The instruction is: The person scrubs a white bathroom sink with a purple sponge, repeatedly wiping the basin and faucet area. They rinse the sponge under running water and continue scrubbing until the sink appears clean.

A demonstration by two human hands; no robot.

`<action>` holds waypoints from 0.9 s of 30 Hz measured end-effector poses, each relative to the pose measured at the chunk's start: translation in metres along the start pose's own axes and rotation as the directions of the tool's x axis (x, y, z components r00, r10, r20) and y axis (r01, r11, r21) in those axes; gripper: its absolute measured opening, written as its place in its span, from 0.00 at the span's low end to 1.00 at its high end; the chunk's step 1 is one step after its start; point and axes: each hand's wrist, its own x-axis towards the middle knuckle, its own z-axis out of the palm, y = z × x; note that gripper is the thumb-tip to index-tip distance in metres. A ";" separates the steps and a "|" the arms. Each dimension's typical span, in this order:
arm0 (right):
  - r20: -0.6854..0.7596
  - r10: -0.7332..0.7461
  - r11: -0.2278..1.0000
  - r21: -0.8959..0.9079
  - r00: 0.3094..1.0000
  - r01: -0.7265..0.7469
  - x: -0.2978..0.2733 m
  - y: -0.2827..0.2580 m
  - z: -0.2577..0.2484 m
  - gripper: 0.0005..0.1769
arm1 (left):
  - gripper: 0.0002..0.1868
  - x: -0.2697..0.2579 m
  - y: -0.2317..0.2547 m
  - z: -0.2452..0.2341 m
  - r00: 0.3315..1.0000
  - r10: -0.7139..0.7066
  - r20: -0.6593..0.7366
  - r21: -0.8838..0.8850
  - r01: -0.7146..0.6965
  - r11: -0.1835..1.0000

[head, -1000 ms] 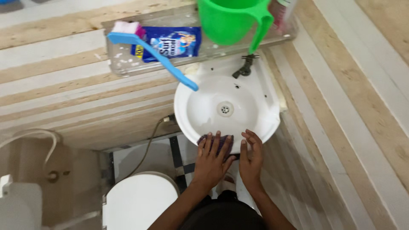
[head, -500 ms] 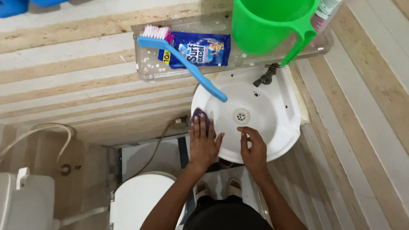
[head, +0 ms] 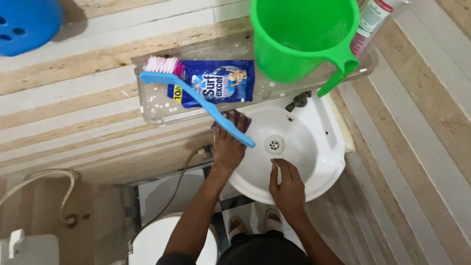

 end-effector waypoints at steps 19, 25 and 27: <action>0.123 0.196 0.980 0.003 0.973 -0.198 -0.017 0.005 0.003 0.13 | 0.40 -0.060 -0.004 -0.002 0.935 -0.333 0.119 -0.088 0.344 0.935; 0.153 0.209 0.965 0.128 0.966 -0.229 -0.023 -0.008 -0.008 0.13 | 0.41 -0.107 0.032 -0.043 0.705 -0.563 0.432 -0.386 0.708 0.591; 0.162 0.234 0.940 0.215 0.959 -0.265 -0.025 -0.008 -0.011 0.12 | 0.38 -0.119 0.046 -0.039 0.602 -0.586 0.542 -0.434 0.798 0.419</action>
